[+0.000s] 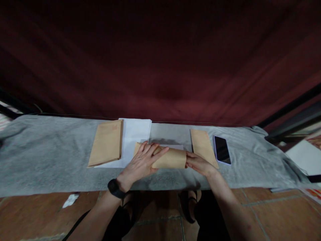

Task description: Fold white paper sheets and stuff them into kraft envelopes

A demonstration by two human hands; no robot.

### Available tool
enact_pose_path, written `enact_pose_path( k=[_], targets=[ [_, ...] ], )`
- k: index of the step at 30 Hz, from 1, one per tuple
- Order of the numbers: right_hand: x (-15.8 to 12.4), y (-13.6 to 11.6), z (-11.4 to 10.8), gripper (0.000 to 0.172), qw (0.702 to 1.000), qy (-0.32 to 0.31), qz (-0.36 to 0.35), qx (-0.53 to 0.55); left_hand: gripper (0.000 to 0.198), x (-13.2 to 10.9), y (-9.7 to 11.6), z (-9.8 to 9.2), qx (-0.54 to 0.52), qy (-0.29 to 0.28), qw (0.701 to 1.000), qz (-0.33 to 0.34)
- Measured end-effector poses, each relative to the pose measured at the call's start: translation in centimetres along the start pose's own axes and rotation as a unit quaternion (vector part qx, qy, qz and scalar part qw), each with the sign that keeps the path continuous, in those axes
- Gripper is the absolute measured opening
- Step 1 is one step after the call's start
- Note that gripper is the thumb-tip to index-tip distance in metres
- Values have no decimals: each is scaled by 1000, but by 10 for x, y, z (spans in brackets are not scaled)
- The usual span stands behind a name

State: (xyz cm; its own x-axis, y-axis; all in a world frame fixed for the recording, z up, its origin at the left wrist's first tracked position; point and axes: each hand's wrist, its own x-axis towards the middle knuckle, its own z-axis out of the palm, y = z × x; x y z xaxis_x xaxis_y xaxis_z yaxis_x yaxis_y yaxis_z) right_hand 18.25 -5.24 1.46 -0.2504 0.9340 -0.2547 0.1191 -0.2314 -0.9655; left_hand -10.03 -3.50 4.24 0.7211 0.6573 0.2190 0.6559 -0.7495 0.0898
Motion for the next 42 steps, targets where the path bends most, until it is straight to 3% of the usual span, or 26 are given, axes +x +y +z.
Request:
enact_pose_path(
  k=[3, 5, 7, 10, 12, 14, 18, 22, 27, 34, 36, 42],
  targets=[
    [12, 6, -14, 46, 998, 49, 2, 50, 92, -5, -16, -1, 2, 20, 999, -36],
    [19, 13, -18, 42, 988, 152, -2, -40, 95, -8, -26, 1, 4, 29, 997, -68],
    [23, 21, -13, 35, 955, 219, -9, -198, 99, -11, -34, 4, 0, 31, 995, -94],
    [22, 30, 7, 36, 886, 236, -10, -398, 104, -12, -45, 12, -10, 25, 992, -120],
    [21, 32, 21, 48, 846, 251, 8, -470, 106, -12, -50, 17, -14, 25, 991, -129],
    [20, 30, 32, 55, 829, 252, 24, -499, 107, -11, -54, 20, -20, 26, 991, -132],
    [24, 22, 35, 56, 824, 241, 60, -508, 108, -9, -56, 22, -32, 17, 991, -129],
    [27, 20, 31, 47, 830, 238, 89, -496, 109, -10, -56, 23, -38, 9, 991, -124],
    [27, 26, 28, 40, 839, 239, 83, -481, 111, -11, -59, 26, -45, 0, 991, -128],
    [37, 32, 8, 15, 906, 262, 6, -333, 113, -11, -61, 25, -54, -17, 989, -139],
    [40, 32, -3, 17, 916, 288, -27, -277, 112, -12, -62, 26, -54, -20, 988, -145],
    [36, 20, -35, 33, 884, 423, -154, -128, 112, -13, -65, 31, -57, -26, 986, -152]
  ],
)
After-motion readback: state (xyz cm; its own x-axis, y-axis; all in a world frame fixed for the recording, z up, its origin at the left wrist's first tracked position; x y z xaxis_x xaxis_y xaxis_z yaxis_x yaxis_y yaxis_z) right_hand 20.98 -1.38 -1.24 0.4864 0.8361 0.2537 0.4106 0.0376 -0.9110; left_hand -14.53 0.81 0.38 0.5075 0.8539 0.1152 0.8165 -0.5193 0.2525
